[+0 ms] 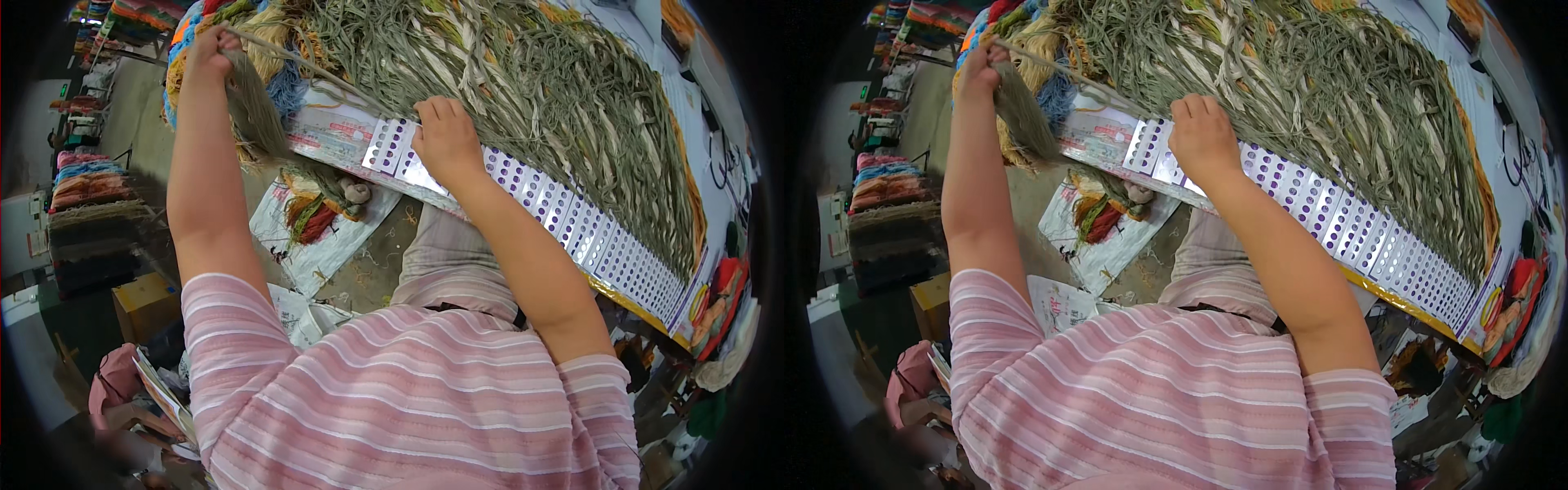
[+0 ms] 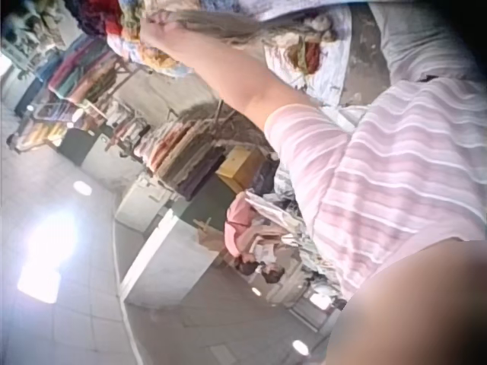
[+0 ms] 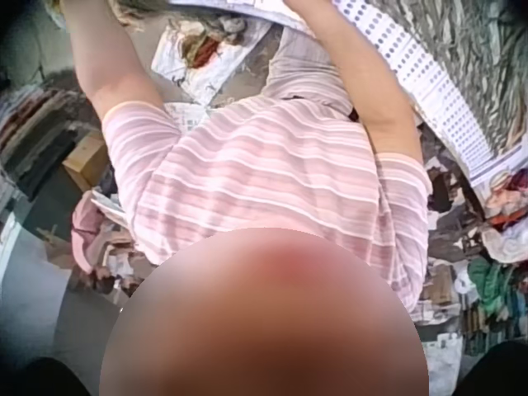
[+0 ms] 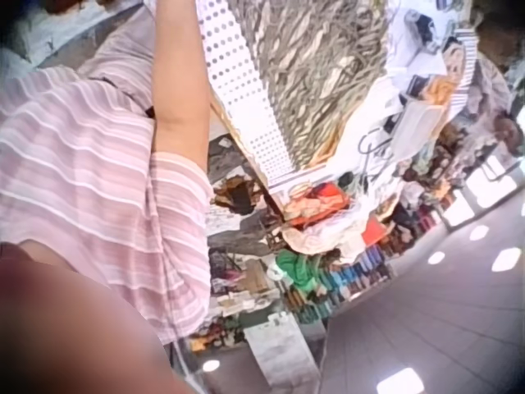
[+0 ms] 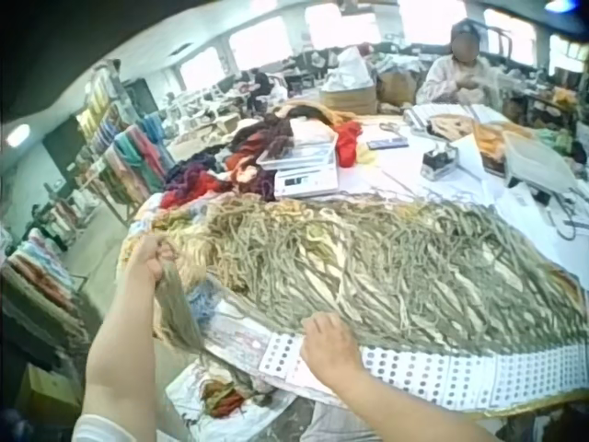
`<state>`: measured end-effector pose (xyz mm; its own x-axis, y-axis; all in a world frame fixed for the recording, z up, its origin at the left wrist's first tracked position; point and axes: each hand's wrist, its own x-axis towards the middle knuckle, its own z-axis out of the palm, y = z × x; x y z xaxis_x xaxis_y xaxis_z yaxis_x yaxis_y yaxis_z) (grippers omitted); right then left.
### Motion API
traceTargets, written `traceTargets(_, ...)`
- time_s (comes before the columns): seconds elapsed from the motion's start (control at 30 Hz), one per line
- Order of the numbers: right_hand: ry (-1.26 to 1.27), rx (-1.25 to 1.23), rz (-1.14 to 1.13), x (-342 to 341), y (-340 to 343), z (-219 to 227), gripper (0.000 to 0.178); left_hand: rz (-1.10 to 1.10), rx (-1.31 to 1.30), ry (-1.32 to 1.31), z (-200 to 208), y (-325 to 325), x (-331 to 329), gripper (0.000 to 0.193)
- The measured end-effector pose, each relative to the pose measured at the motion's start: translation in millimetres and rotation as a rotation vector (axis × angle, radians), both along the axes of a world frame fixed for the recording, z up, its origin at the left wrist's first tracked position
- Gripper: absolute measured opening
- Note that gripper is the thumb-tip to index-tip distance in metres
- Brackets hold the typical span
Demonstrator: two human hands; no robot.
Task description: Sorting and bundling green yarn samples for a color reference chart at a workstation.
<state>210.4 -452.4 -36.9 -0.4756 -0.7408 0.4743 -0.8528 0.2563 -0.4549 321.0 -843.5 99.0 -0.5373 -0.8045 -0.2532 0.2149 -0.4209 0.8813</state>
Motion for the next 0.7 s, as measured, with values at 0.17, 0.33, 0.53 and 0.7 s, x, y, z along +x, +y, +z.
traceTargets(0.17, -0.008, 0.02, -0.027, -5.6, 2.9, -2.5, 0.024, 0.394, -0.314, -0.071, 33.1, 5.2, -31.9, 0.026)
traceTargets(0.33, -0.197, 0.225, 0.023, -4.4, -10.3, 32.3, 0.034, 0.152, -0.76, -0.506, 43.2, 60.7, 16.0, 0.03)
traceTargets(0.53, 0.108, 0.262, 0.321, -56.6, -49.1, 38.9, 0.027, -0.403, -0.157, 0.369, -2.6, 205.5, 51.8, 0.042)
traceTargets(0.7, -0.02, 0.308, 0.432, -64.5, -64.6, 47.9, 0.017, -0.339, 0.153, 0.54, -67.2, 261.1, 122.0, 0.047)
